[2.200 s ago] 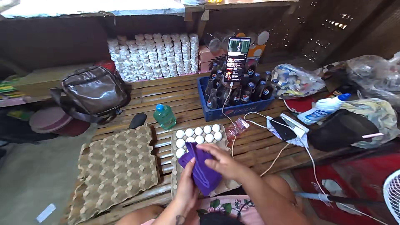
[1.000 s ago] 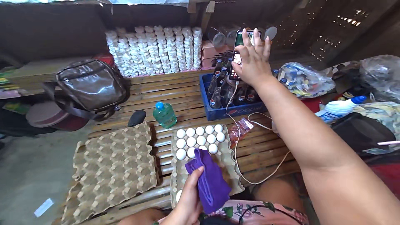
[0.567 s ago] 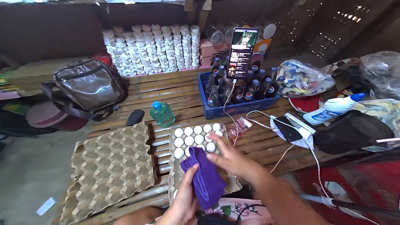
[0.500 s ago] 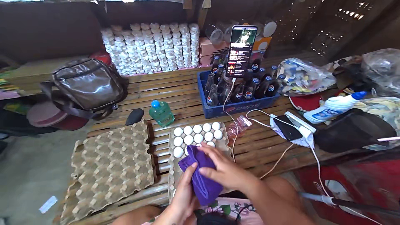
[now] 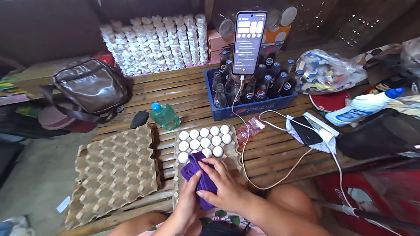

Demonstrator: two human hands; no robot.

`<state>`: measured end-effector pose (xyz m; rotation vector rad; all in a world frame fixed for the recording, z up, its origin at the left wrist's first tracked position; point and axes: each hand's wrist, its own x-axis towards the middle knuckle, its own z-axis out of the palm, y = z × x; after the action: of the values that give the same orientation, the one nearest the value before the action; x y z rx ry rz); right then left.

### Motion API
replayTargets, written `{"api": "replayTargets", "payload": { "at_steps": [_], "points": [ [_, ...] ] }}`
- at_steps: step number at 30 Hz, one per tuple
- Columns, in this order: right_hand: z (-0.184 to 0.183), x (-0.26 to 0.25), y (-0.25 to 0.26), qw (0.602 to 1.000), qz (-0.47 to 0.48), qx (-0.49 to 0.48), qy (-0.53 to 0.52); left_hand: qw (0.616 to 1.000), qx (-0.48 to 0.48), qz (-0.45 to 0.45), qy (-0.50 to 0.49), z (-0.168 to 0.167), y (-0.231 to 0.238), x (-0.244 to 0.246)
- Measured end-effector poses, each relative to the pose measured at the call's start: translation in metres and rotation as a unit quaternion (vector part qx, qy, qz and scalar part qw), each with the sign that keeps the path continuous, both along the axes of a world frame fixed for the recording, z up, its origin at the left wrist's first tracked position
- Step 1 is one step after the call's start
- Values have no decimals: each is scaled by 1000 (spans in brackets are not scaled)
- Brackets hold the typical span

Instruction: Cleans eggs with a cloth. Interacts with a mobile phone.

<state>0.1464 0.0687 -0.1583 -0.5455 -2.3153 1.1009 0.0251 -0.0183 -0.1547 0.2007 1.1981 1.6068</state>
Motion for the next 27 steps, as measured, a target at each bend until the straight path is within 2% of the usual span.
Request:
{"api": "replayTargets", "payload": {
  "at_steps": [9,14,18,27],
  "points": [
    [-6,-3,0,1000,-17,15,17,999,15,-37,-12,-3,-3,-3],
    [1,2,6,999,-24,2,41,993,70,-85,39,-4,-8,-2],
    [-5,1,8,996,-38,3,76,986,63,-127,84,-9,-10,-5],
    [-7,0,6,997,-29,-15,65,995,36,-94,28,-7,-6,-3]
  ]
}}
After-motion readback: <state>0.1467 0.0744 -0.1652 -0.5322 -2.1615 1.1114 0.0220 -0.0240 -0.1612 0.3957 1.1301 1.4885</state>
